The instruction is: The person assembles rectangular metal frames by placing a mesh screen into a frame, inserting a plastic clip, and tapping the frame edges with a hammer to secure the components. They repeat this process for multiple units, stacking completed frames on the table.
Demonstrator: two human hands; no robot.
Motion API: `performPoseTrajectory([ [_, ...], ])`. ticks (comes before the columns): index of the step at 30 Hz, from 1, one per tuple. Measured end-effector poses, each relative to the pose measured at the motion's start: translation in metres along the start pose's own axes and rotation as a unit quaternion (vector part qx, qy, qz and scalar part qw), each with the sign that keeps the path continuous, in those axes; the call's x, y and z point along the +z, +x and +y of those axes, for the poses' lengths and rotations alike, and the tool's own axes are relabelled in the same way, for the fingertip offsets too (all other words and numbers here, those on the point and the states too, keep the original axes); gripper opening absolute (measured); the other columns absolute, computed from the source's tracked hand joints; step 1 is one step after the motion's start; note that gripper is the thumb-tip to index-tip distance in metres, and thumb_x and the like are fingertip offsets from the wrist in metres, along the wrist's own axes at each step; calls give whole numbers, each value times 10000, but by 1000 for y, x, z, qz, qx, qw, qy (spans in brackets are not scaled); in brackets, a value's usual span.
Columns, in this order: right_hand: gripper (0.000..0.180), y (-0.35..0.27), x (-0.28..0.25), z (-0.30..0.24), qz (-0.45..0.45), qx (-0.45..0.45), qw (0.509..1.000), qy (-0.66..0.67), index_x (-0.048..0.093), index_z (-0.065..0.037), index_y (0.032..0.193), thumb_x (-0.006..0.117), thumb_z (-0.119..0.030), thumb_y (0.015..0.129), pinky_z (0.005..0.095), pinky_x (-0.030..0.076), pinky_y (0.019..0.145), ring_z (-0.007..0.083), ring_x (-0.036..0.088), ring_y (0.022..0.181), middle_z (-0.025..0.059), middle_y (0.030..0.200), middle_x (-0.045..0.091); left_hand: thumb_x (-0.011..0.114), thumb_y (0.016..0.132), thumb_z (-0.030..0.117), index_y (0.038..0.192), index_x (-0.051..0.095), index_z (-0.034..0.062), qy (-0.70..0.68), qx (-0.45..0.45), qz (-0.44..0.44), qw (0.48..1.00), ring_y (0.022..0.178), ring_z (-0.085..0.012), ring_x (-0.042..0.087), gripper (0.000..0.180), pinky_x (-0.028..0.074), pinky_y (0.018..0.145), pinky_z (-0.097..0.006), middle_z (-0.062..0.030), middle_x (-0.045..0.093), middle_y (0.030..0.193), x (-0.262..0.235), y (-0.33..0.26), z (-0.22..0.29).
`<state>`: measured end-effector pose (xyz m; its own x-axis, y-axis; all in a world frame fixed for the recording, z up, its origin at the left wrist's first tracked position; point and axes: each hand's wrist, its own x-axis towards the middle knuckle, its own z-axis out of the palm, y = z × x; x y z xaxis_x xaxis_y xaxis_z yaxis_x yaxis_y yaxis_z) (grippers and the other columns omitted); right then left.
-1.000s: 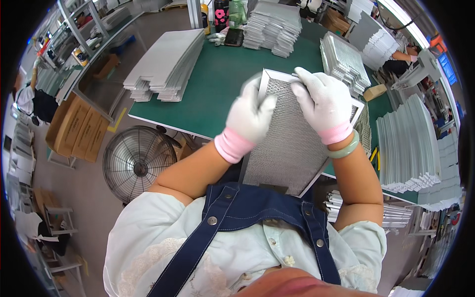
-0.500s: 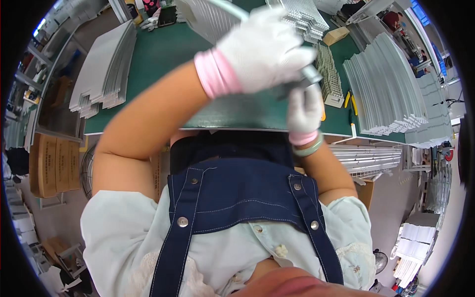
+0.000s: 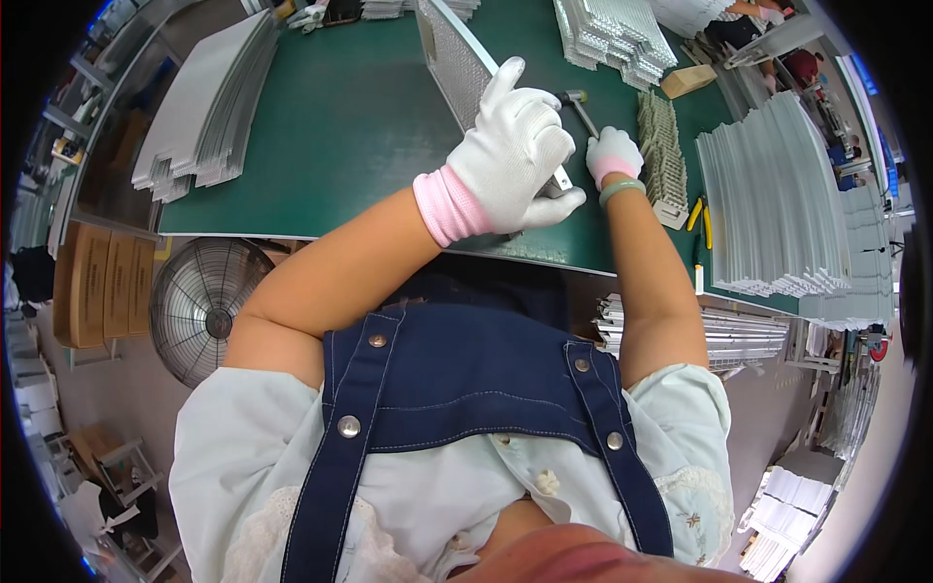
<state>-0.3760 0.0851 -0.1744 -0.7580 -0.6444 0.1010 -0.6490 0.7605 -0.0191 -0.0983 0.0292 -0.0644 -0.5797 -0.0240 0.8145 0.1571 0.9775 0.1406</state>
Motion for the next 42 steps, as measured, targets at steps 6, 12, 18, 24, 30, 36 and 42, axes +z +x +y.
performPoseTrajectory([
  [6,235,-22,-56,11,202,-181,937,221,607,-18,998,647,-232,910,419,520,682,287,663,774,157,890,650,803,629,331,813,572,95,-30,7,-11,999,1100,-370,566,377,296,1076,-637,-96,577,890,-5,5,-5],
  [12,195,-122,-192,34,142,-388,882,229,631,-48,1071,652,-121,891,363,489,602,256,628,653,111,763,613,744,666,428,749,607,65,45,-14,-4,999,1025,-324,590,396,296,1047,-651,-102,586,825,-10,0,2],
  [18,319,-149,-242,15,151,-504,849,57,655,-55,1111,711,-92,799,360,477,575,274,618,662,87,760,623,741,666,383,714,592,69,21,-4,-37,999,916,-311,584,350,291,1047,-657,-103,554,772,-17,-4,-3],
  [24,326,-150,-264,9,167,-487,835,192,654,-40,1153,679,-24,828,309,507,641,229,635,692,101,816,654,750,656,375,673,589,73,-7,15,-43,999,790,-292,578,342,303,1052,-625,-87,517,695,-21,-3,-7],
  [30,431,-155,-253,14,161,-512,841,-70,637,-113,1221,713,-85,798,339,485,569,215,592,636,44,717,578,802,614,342,806,617,96,-41,15,-73,996,914,-340,565,363,281,1087,-661,-94,543,832,-18,-4,-11],
  [36,513,-161,-264,13,142,-507,848,55,587,-50,1292,651,61,796,298,510,681,211,617,716,54,895,650,814,590,389,785,603,102,-50,15,-43,998,865,-293,579,406,329,1064,-596,-68,557,821,-18,-9,-16],
  [42,505,-154,-260,4,189,-526,825,83,602,-87,1280,668,-30,783,316,487,587,194,587,638,24,770,606,795,628,432,697,569,70,-75,50,-8,996,721,-292,553,433,373,1013,-573,-69,511,681,-10,-11,-20],
])
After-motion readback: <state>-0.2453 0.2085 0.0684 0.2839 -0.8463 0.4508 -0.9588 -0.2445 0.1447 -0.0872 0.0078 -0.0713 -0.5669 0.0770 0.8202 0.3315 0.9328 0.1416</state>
